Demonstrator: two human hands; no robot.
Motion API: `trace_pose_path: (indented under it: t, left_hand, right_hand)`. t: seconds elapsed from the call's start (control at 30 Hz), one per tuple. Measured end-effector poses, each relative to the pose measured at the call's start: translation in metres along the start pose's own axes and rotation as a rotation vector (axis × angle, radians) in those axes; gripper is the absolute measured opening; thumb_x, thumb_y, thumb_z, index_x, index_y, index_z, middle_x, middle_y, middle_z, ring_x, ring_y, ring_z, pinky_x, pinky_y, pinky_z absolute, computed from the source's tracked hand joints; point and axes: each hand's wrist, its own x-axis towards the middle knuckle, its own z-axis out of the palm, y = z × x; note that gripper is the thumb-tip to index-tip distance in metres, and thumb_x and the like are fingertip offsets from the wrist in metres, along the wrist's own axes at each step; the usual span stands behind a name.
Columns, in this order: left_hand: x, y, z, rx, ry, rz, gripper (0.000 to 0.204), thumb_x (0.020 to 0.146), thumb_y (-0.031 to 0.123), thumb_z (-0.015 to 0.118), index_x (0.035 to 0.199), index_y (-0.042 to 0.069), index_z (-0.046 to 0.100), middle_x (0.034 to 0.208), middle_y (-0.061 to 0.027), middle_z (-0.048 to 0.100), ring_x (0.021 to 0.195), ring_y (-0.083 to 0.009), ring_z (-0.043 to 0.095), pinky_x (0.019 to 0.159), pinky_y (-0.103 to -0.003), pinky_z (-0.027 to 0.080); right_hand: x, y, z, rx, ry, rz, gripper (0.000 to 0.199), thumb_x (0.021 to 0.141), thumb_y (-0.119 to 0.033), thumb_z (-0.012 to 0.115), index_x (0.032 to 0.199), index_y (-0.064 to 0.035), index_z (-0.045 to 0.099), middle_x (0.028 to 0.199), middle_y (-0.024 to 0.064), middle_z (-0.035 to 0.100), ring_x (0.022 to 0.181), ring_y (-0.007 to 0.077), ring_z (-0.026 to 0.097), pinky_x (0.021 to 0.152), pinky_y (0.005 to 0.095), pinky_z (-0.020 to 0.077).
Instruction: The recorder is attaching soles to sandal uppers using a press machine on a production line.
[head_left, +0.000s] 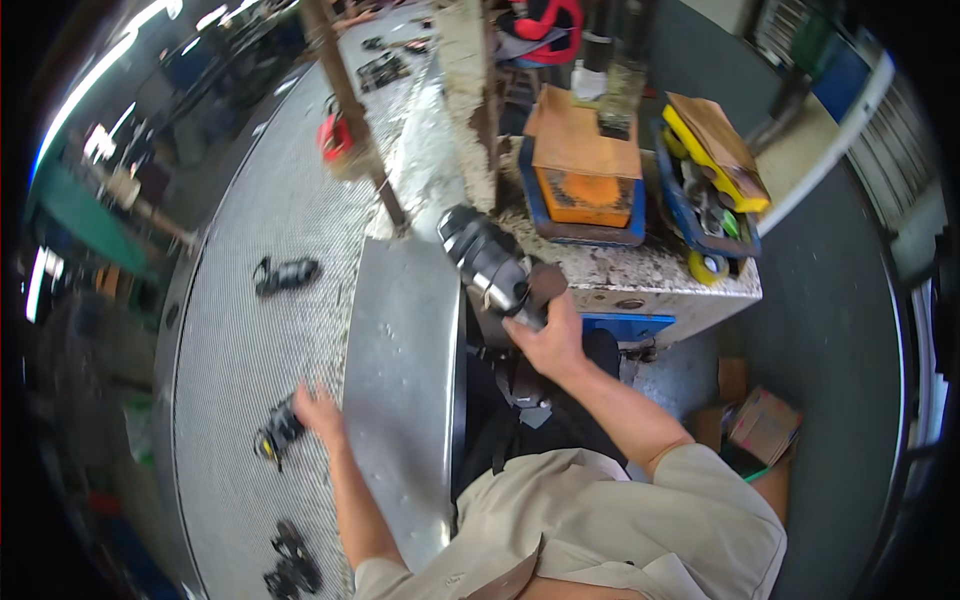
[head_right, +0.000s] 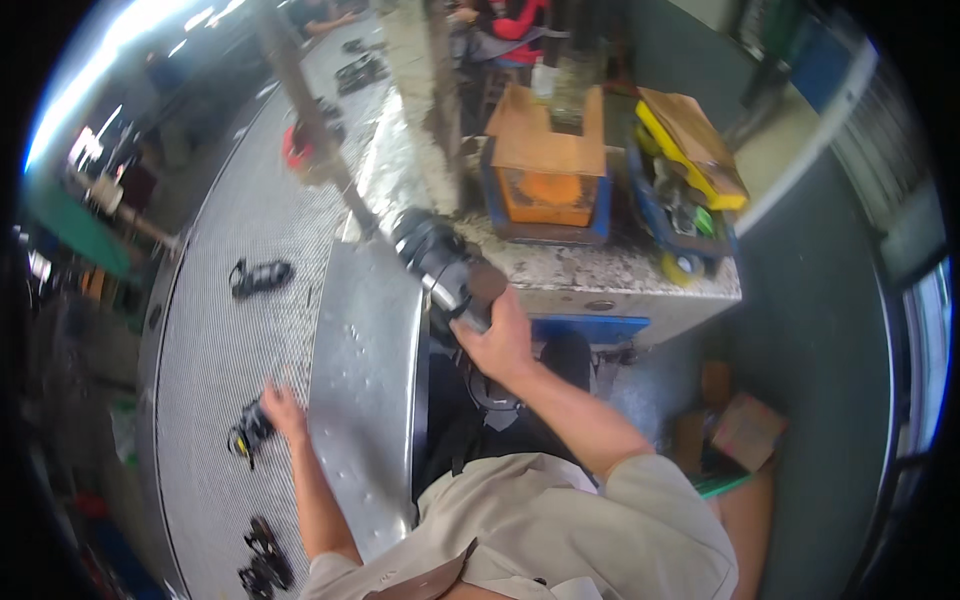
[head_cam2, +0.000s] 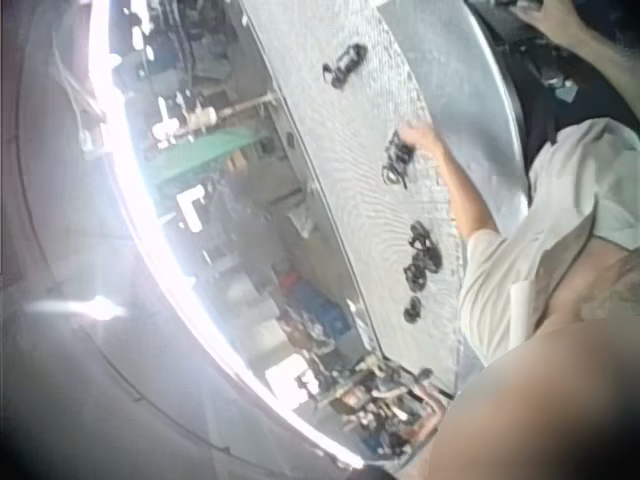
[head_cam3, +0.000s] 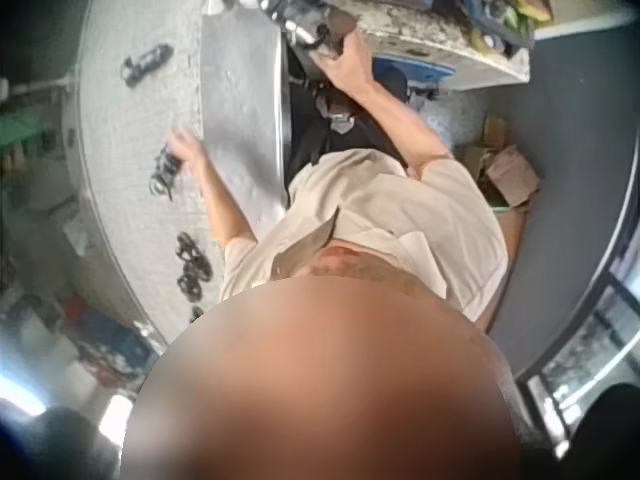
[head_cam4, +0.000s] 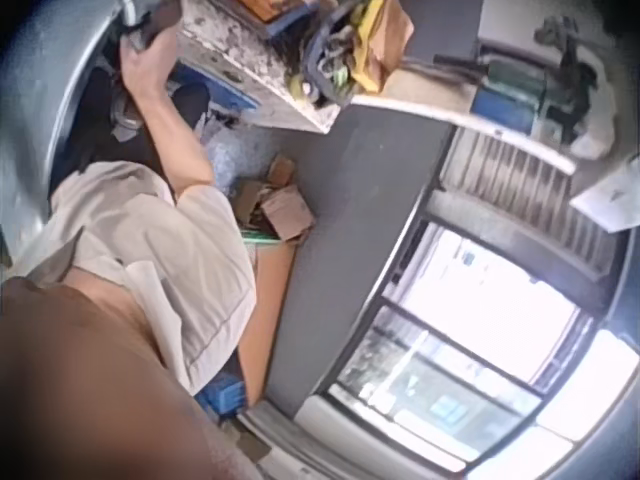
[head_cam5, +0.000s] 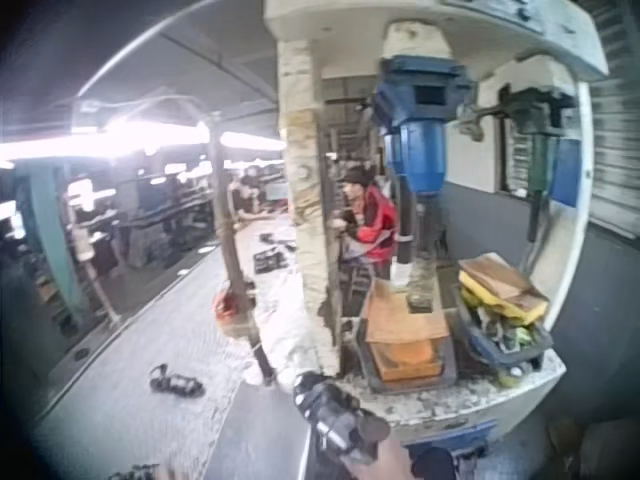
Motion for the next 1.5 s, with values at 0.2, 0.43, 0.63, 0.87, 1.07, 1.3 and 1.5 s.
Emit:
trace_pose_path:
  t: [0.2,0.43,0.63,0.87,1.07,1.3,1.5]
  left_hand:
    - [0.011,-0.091,-0.037,0.527,-0.248,-0.567,0.086,0.102,0.063,0.056,0.172,0.023,0.025,0.172,-0.0221,0.027,0.149,-0.0536,0.037,0.116,-0.066,0.037]
    - [0.028,-0.039,0.022,0.481,-0.282,-0.383,0.089,0.099,0.052,0.066,0.168,0.009,0.031,0.147,-0.0428,0.045,0.125,-0.0566,0.057,0.109,-0.056,0.050]
    - [0.053,0.008,0.048,0.319,-0.378,-0.241,0.066,0.098,0.044,0.065,0.141,-0.005,0.062,0.123,-0.0419,0.067,0.113,-0.0562,0.067,0.100,-0.056,0.054]
    - [0.057,-0.040,-0.025,0.671,-0.252,-0.004,0.037,0.095,0.036,0.064,0.095,0.002,0.079,0.092,-0.0236,0.074,0.086,-0.0420,0.071,0.078,-0.054,0.058]
    - [0.103,-0.005,0.017,0.411,-0.074,0.289,0.027,0.091,0.021,0.069,0.111,0.003,0.073,0.111,-0.0224,0.067,0.103,-0.0444,0.066,0.088,-0.056,0.054]
    - [0.190,-0.006,0.085,0.458,-0.254,0.207,0.063,0.092,0.007,0.063,0.154,0.006,0.051,0.134,-0.0223,0.065,0.122,-0.0411,0.062,0.103,-0.050,0.053]
    - [0.218,0.009,0.118,0.766,-0.287,0.496,0.076,0.094,0.009,0.061,0.166,0.020,0.039,0.170,-0.0196,0.036,0.156,-0.0462,0.033,0.119,-0.062,0.037]
  right_hand:
    - [0.114,0.076,-0.037,-0.304,0.359,0.042,0.069,0.081,-0.019,0.086,0.134,0.0047,0.049,0.133,0.0267,0.057,0.123,0.0480,0.058,0.104,0.0516,0.0501]
    - [0.188,0.126,-0.026,-0.578,0.440,0.042,0.067,0.079,-0.018,0.088,0.128,0.0066,0.049,0.134,0.0264,0.052,0.122,0.0476,0.053,0.108,0.0534,0.0443]
    - [0.220,0.145,-0.022,-0.678,0.405,0.063,0.066,0.079,-0.025,0.089,0.124,0.0059,0.052,0.129,0.0251,0.054,0.115,0.0454,0.054,0.103,0.0531,0.0447]
    - [0.211,0.098,-0.020,-1.017,0.249,0.052,0.074,0.099,-0.055,0.059,0.133,0.0108,0.061,0.142,0.0325,0.060,0.133,0.0441,0.056,0.106,0.0548,0.0435]
    - [0.192,0.122,-0.068,-1.035,0.411,-0.109,0.052,0.095,-0.041,0.070,0.115,0.0064,0.069,0.123,0.0300,0.065,0.124,0.0502,0.056,0.111,0.0596,0.0424]
    - [0.199,0.105,-0.083,-0.942,0.467,-0.189,0.045,0.099,-0.034,0.068,0.109,0.0087,0.072,0.120,0.0308,0.067,0.124,0.0494,0.056,0.111,0.0564,0.0429]
    - [0.211,0.105,-0.062,-0.872,0.460,-0.172,0.044,0.098,-0.025,0.068,0.120,0.0130,0.065,0.131,0.0288,0.061,0.130,0.0472,0.052,0.115,0.0538,0.0415]
